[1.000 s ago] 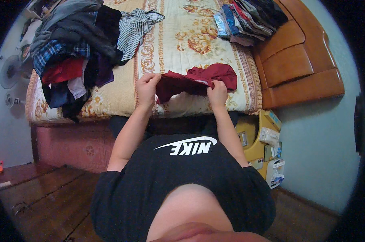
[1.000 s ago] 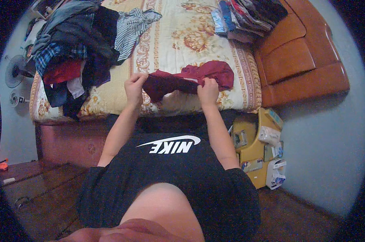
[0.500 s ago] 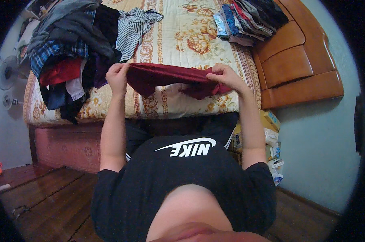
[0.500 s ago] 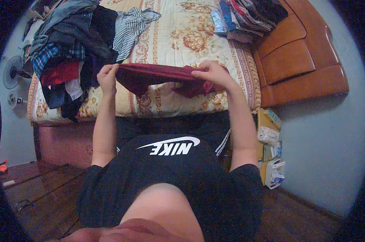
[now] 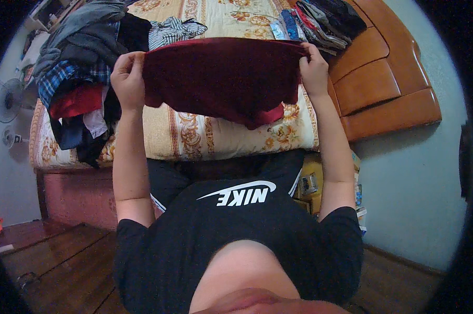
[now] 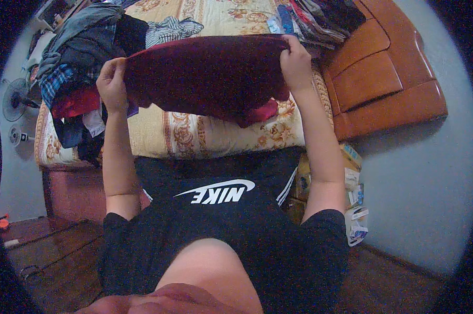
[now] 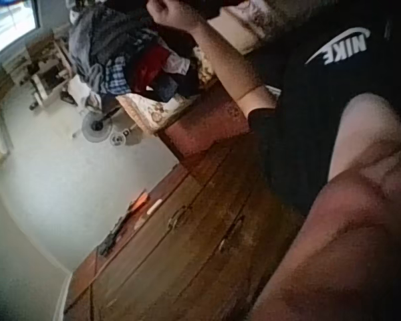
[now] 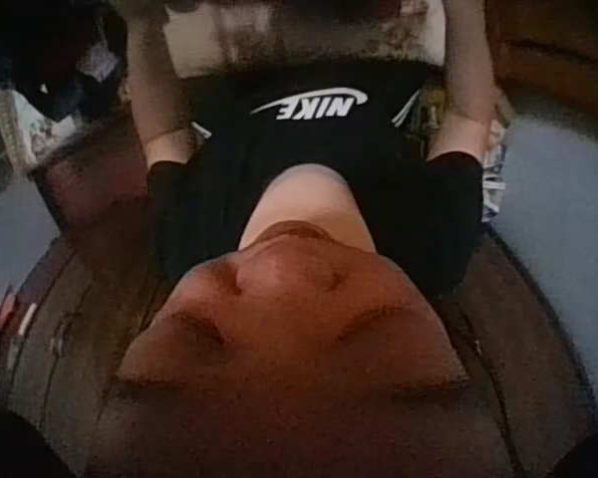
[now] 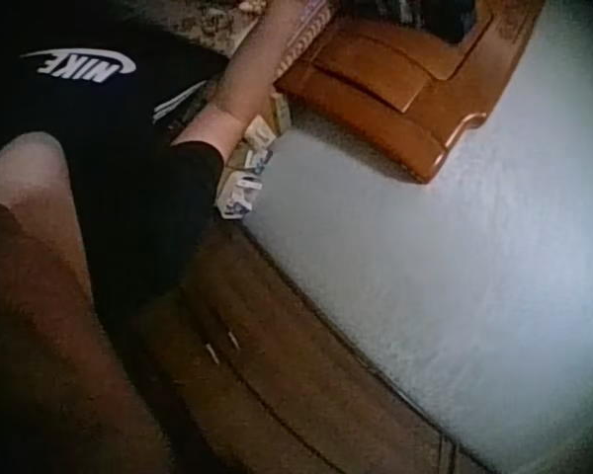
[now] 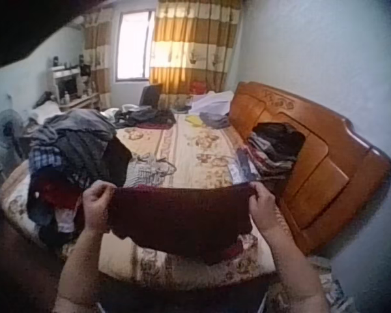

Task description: The person folds several shirts on a bed. They pick up a maroon t-shirt, smooth it, fold it, and place it on a stack. They repeat the process with a striped shirt and a red long-sleeved shirt, folding each neatly and stacking them.

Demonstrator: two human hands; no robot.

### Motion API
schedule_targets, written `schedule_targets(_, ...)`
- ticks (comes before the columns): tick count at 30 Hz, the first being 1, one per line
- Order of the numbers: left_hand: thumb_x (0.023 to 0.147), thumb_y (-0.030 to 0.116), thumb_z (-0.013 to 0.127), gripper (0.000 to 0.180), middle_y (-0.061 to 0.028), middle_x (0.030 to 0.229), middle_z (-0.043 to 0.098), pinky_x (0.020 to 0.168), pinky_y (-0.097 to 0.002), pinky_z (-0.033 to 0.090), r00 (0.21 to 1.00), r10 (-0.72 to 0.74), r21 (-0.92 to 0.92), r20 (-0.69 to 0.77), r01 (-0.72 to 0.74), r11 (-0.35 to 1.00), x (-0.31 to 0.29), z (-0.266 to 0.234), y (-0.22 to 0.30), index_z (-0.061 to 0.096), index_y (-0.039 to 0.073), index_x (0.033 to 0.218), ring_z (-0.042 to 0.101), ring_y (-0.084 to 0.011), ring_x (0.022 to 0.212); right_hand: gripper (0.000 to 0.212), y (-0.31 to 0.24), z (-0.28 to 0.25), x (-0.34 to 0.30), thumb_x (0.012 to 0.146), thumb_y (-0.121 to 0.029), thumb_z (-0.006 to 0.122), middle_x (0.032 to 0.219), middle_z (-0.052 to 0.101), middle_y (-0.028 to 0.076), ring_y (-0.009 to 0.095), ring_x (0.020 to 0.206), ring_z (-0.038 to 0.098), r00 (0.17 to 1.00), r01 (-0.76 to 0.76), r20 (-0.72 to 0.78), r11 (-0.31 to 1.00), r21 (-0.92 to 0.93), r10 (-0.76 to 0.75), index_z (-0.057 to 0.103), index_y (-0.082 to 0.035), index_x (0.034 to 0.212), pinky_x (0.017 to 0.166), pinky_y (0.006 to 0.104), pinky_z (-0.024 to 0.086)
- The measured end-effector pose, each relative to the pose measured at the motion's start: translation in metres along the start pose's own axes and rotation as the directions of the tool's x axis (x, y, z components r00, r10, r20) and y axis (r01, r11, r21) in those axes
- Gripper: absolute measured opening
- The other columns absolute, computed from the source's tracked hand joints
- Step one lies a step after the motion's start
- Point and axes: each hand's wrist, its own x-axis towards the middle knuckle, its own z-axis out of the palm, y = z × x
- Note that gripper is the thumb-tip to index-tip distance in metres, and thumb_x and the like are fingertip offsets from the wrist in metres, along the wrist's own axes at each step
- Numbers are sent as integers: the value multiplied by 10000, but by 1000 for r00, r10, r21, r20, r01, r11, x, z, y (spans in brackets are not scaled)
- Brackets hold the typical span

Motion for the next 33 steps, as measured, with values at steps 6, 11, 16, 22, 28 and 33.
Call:
schedule_targets(6, 820, 94, 601, 112, 26, 713, 571, 605, -184, 387, 849, -463, -145, 254, 506, 850, -35, -4, -52, 636, -13, 823, 487, -46, 649, 317, 22, 16, -31, 794, -39, 517, 914, 628, 72, 113, 784, 580, 940, -272, 302, 882, 385, 157, 538, 17, 1105, 708, 258, 466)
schedule_targets(11, 847, 119, 563, 141, 40, 691, 547, 596, -199, 379, 899, -399, -41, 183, 413, 910, -78, -3, -82, 603, -12, 814, 467, -42, 663, 139, 58, 32, -86, 748, -120, 639, 687, 613, 69, 113, 627, 559, 808, -426, 504, 893, 142, 305, 622, 5, 808, 588, 249, 448)
schedule_targets(16, 872, 199, 518, 179, -49, 658, 574, 558, -279, 404, 936, -282, 262, 209, 225, 939, -89, -12, -72, 557, 33, 818, 540, -154, 614, 128, 68, 33, -115, 785, -97, 609, 699, 557, 37, 96, 617, 485, 855, -444, 433, 835, 325, 286, 502, -28, 800, 574, 247, 406)
schedule_targets(22, 804, 285, 585, 220, -126, 708, 593, 570, -363, 435, 781, -313, 628, 541, -128, 768, -78, -36, -43, 599, 66, 784, 588, -286, 681, 169, 18, 1, -110, 797, -148, 600, 717, 550, 170, 309, 699, 571, 924, -23, 374, 985, -169, 86, 481, -32, 829, 615, 367, 447)
schedule_targets(28, 831, 170, 555, 142, -160, 733, 589, 586, -354, 440, 856, -291, 499, 426, 46, 866, -89, -44, -47, 574, 30, 827, 574, -327, 683, 172, 32, -11, -114, 758, -166, 639, 755, 580, 161, 271, 671, 573, 743, -206, 637, 976, -72, 204, 543, -32, 810, 629, 349, 452)
schedule_targets(33, 851, 175, 547, 154, -153, 690, 576, 574, -319, 432, 851, -347, 581, 395, 61, 811, -87, -51, -50, 551, 21, 853, 573, -284, 619, 94, 31, -9, -112, 800, -127, 598, 800, 517, -42, 59, 776, 468, 616, -653, 774, 646, 396, 148, 529, -67, 776, 694, 230, 399)
